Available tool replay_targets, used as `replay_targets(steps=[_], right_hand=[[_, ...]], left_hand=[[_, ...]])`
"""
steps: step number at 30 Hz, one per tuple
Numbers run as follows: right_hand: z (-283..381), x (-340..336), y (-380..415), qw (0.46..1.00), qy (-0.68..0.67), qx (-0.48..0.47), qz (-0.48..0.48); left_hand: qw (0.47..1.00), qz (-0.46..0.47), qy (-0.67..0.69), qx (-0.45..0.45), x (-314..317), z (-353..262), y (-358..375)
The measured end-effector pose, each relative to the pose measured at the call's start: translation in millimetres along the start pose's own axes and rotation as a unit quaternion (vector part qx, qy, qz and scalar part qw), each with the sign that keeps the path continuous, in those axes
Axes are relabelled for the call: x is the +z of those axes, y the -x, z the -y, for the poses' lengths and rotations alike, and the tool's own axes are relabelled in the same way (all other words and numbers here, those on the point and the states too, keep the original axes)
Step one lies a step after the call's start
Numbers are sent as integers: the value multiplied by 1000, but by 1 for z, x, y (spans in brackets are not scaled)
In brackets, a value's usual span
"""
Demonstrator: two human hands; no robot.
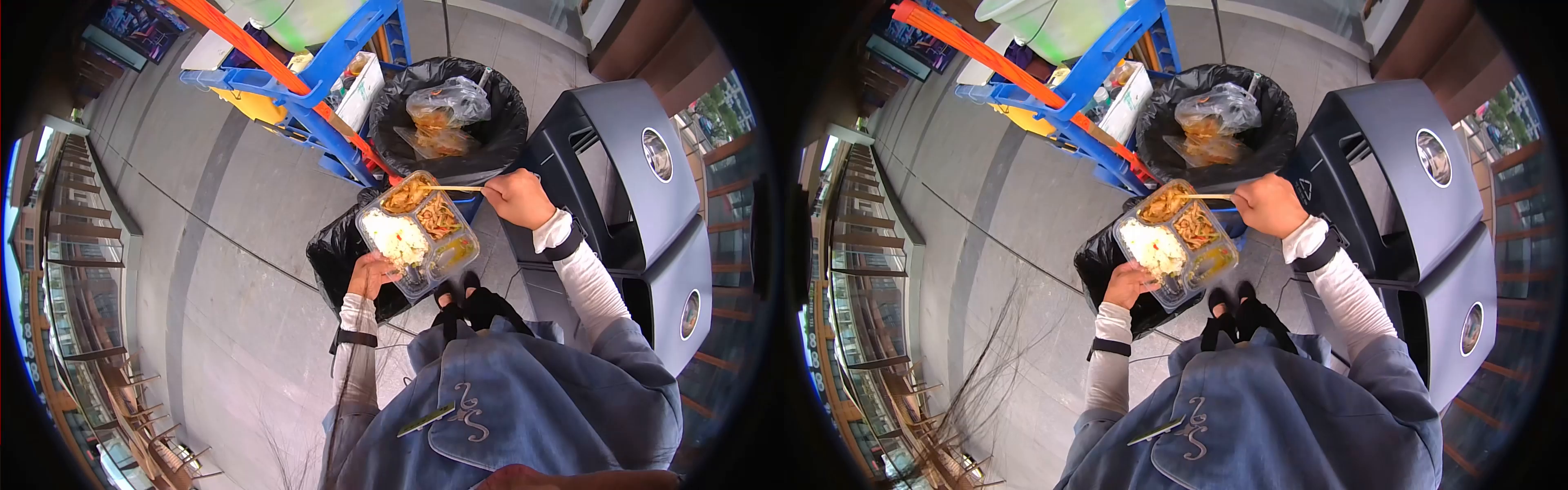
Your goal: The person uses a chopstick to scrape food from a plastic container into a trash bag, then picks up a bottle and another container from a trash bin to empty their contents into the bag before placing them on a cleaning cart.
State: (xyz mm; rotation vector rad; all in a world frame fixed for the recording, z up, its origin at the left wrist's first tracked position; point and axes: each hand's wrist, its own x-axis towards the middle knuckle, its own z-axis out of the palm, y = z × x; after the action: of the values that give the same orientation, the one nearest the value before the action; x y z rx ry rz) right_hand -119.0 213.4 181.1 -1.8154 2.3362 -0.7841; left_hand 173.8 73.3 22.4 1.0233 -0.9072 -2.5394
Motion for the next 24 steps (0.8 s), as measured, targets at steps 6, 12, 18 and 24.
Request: replay_targets(steps=[6, 12, 18, 24], right_hand=[[1, 0, 7, 989, -140, -41, 20], [-12, 35, 59, 955, -285, 74, 43], [-6, 65, 91, 921, -365, 131, 26], [-1, 80, 99, 939, -314, 100, 95]], left_hand=[[997, -6, 56, 52, -6, 15, 26], [996, -32, 72, 49, 10, 29, 45], [993, -55, 92, 50, 16, 38, 58], [989, -65, 116, 61, 20, 39, 64]])
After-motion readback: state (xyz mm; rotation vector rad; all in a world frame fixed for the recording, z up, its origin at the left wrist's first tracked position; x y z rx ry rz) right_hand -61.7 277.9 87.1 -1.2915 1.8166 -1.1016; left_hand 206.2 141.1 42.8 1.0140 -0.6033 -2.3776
